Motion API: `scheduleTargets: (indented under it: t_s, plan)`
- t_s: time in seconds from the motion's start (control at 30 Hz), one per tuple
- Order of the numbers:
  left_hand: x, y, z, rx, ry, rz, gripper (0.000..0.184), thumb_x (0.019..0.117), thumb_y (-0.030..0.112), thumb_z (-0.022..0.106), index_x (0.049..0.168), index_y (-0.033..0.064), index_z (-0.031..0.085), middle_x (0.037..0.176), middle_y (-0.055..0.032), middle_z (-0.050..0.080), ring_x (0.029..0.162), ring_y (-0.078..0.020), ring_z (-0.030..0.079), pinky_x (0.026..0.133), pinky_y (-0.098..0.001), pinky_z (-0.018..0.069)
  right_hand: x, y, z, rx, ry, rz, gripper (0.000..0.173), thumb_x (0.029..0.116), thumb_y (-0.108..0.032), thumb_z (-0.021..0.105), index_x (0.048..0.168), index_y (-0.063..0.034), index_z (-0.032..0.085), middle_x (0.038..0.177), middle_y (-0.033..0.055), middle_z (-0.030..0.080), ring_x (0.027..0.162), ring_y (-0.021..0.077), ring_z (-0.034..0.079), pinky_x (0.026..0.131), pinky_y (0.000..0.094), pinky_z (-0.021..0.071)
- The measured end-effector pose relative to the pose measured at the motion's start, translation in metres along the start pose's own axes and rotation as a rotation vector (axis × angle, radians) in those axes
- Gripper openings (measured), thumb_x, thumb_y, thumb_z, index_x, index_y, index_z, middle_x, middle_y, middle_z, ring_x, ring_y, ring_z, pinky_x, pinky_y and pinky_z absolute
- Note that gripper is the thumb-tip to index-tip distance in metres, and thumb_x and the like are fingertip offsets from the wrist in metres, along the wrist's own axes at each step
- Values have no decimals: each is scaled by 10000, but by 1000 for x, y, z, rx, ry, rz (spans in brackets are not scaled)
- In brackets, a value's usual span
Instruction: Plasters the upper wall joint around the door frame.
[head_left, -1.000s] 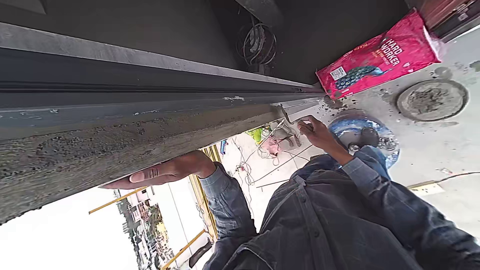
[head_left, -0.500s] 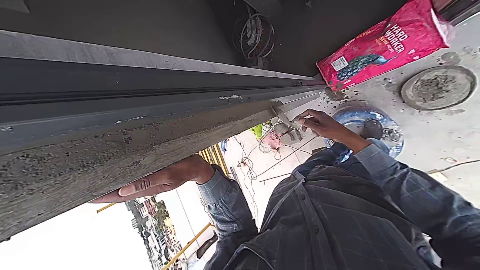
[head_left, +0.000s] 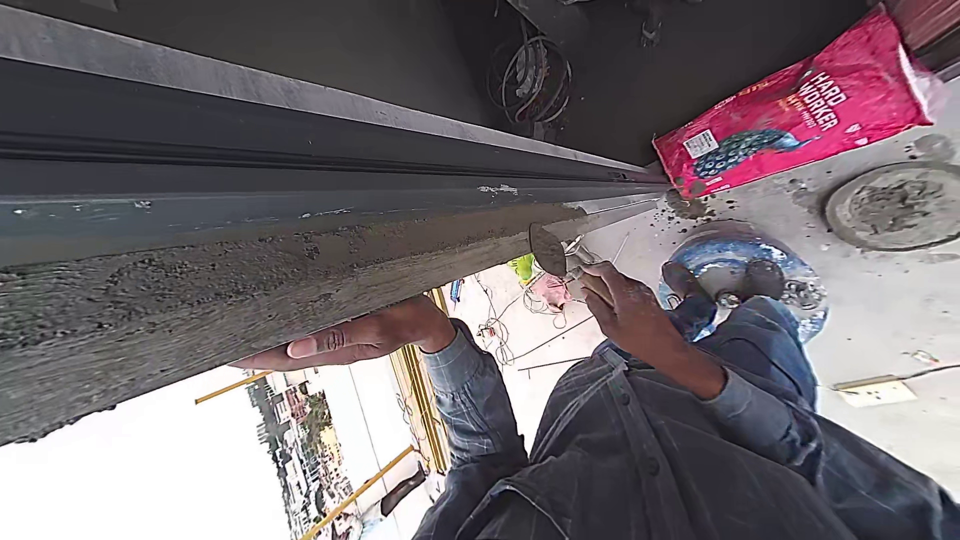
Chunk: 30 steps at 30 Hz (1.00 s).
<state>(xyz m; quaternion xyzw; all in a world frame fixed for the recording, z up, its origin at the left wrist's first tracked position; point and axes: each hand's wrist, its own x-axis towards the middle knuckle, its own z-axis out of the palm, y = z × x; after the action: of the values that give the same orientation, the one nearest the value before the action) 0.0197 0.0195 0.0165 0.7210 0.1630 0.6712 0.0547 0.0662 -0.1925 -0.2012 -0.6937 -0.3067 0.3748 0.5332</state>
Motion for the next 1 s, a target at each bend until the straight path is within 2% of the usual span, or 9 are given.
scheduleTargets:
  t_s: [0.07,0.13,0.23,0.33,0.5,0.7,0.87,0.93,1.0]
  plan:
    - [1,0,0,8,-7,23,674,1111,427,175,1579,43,-120,1644,-206,153,1498,-322,266,1202,-479,292,10,10,-4,-48,-56,101,418,1038,-278,524,1366,-25,586,1132,220,711,1049,406,693,925,600,524]
    - [1,1,2,-23,0,21,667,1111,413,182,1570,28,-111,1622,-213,188,1476,-320,301,1189,-479,319,16,12,-9,-89,-85,127,410,1040,-258,521,1362,-11,586,1142,248,701,1077,434,680,942,614,508]
    - [1,7,3,1,8,-5,658,1114,398,158,1570,23,-132,1624,-222,181,1477,-321,305,1191,-475,322,5,-20,-12,-84,-51,22,400,1028,-253,529,1326,-2,619,1116,215,720,1047,399,701,920,580,539]
    - [1,5,4,-12,4,-12,658,1113,393,149,1573,21,-139,1636,-229,159,1484,-329,292,1199,-485,308,-6,-40,-17,-19,-44,-33,421,1033,-280,521,1353,-22,614,1164,166,729,1086,346,703,958,540,543]
    - [2,12,8,39,38,-30,667,1114,369,149,1572,-5,-159,1644,-255,106,1490,-353,270,1206,-479,292,3,-10,-14,-103,-119,129,426,1050,-264,500,1400,-28,556,1162,225,700,1108,410,671,968,592,500]
    - [1,15,11,27,37,-37,666,1112,365,139,1568,12,-193,1658,-247,57,1514,-347,228,1220,-474,266,-20,-64,-8,-6,41,-145,392,1022,-265,535,1312,-19,632,1108,162,729,992,318,725,867,495,587]
    - [1,13,7,68,32,3,678,1109,369,154,1568,-1,-179,1662,-262,15,1529,-363,181,1237,-466,215,-6,-36,-7,-67,-60,40,426,1044,-260,501,1372,0,575,1166,219,701,1087,395,685,953,572,521]
    - [1,14,10,73,42,1,663,1108,356,150,1569,-8,-157,1652,-266,49,1514,-356,216,1229,-457,238,-9,-47,-7,-49,-44,-21,417,1041,-260,499,1359,-4,581,1151,203,708,1064,378,696,928,559,540]
    - [1,14,7,97,36,7,652,1110,338,156,1572,-10,-146,1648,-262,66,1505,-342,235,1225,-441,245,-23,-65,-2,-8,32,-161,398,1031,-263,515,1322,-12,618,1106,152,730,1004,308,721,872,485,585]
